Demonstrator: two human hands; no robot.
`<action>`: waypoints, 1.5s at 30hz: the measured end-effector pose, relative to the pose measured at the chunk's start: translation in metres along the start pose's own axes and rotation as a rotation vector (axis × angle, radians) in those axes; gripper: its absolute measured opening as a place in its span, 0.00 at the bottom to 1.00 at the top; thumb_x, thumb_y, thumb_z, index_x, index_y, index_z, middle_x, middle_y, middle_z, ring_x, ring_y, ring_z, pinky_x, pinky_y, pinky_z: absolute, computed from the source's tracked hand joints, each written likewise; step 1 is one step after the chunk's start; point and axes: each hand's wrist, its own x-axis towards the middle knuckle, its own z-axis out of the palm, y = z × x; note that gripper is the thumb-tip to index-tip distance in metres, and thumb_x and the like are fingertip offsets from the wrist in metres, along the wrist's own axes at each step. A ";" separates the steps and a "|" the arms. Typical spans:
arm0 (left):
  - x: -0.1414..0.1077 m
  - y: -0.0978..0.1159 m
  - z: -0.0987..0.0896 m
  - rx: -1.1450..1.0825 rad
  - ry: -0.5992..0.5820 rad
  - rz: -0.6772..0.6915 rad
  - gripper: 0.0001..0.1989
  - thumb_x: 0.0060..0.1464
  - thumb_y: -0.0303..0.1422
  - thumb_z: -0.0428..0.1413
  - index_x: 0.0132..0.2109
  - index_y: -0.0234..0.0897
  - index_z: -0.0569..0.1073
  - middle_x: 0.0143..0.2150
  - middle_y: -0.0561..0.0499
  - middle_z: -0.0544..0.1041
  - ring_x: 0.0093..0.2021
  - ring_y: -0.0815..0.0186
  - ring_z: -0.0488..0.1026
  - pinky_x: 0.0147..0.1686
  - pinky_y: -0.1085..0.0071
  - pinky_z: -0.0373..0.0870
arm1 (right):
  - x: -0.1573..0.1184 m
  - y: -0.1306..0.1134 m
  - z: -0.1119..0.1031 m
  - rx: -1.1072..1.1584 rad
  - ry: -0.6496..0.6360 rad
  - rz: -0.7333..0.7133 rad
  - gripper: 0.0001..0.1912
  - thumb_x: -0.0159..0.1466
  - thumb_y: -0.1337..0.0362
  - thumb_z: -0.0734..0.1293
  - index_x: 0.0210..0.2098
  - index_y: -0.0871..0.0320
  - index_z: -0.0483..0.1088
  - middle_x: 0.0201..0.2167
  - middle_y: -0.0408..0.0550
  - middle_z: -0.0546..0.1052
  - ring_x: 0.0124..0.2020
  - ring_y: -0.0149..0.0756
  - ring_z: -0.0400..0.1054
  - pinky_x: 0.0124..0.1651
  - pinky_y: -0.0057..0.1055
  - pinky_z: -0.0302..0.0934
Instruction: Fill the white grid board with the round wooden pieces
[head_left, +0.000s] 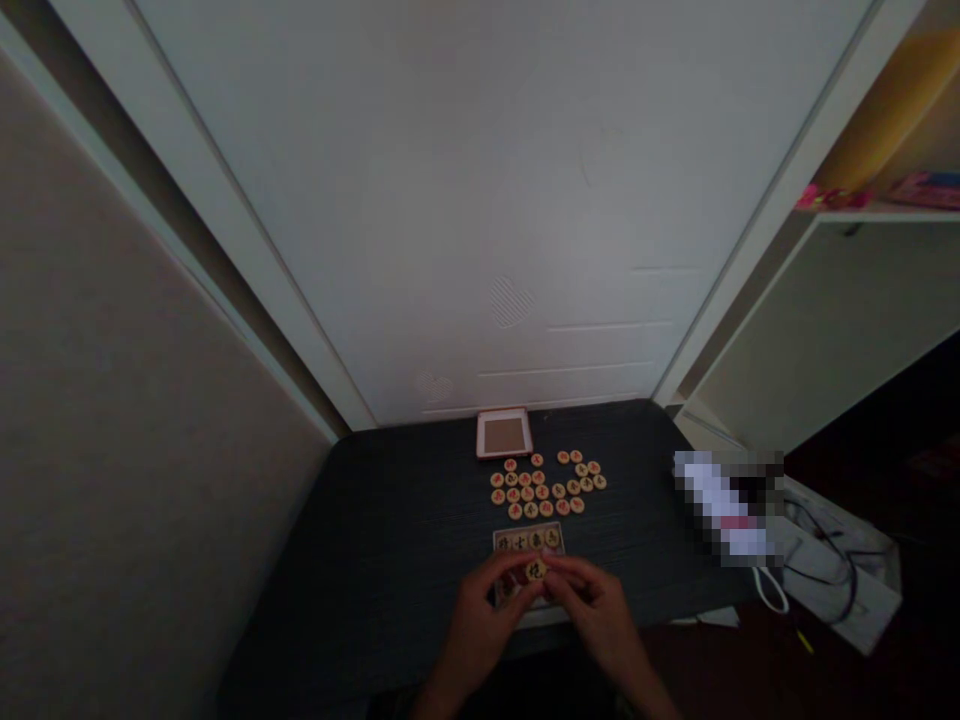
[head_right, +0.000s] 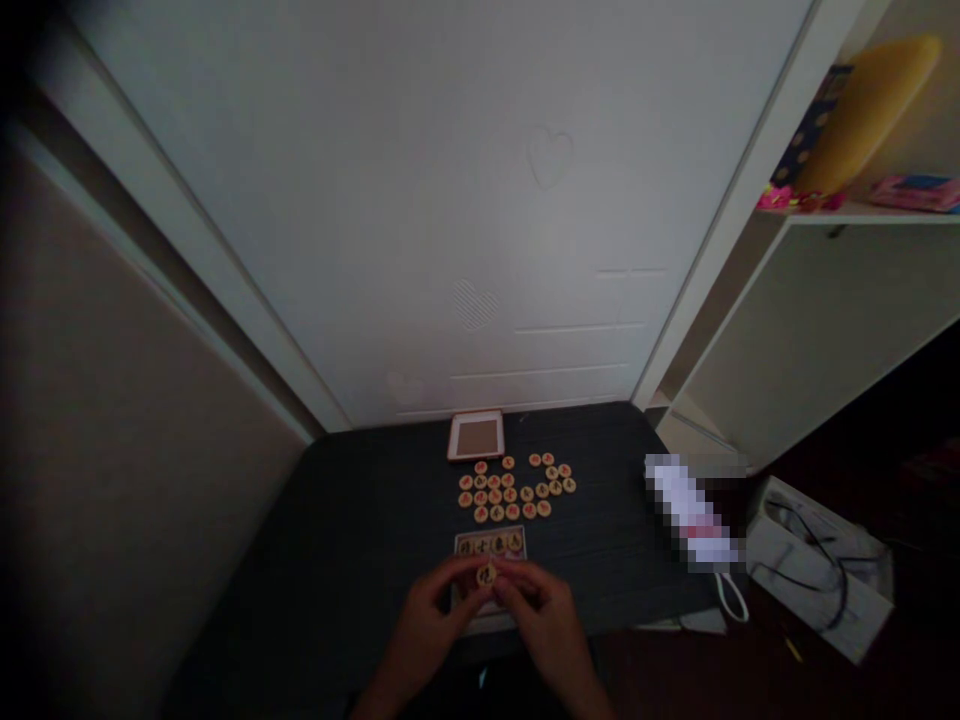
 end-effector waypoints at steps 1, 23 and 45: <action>0.000 -0.001 0.000 -0.007 0.005 0.004 0.13 0.56 0.39 0.63 0.47 0.41 0.81 0.43 0.47 0.83 0.41 0.60 0.78 0.46 0.67 0.75 | 0.000 0.000 0.000 0.015 -0.004 0.006 0.20 0.59 0.48 0.74 0.45 0.53 0.81 0.43 0.52 0.83 0.45 0.48 0.78 0.50 0.39 0.71; 0.001 0.003 0.000 0.026 0.054 -0.025 0.10 0.59 0.39 0.59 0.41 0.43 0.84 0.41 0.50 0.85 0.42 0.60 0.82 0.46 0.68 0.77 | 0.002 0.002 0.000 -0.048 0.014 0.040 0.19 0.57 0.48 0.75 0.38 0.56 0.80 0.33 0.50 0.84 0.35 0.43 0.77 0.40 0.33 0.70; -0.001 -0.003 0.006 0.109 -0.031 0.080 0.13 0.59 0.36 0.60 0.51 0.45 0.80 0.50 0.48 0.82 0.47 0.60 0.79 0.52 0.64 0.75 | 0.002 -0.003 0.000 0.033 0.020 0.061 0.22 0.59 0.44 0.72 0.40 0.56 0.79 0.33 0.50 0.83 0.35 0.44 0.78 0.40 0.35 0.72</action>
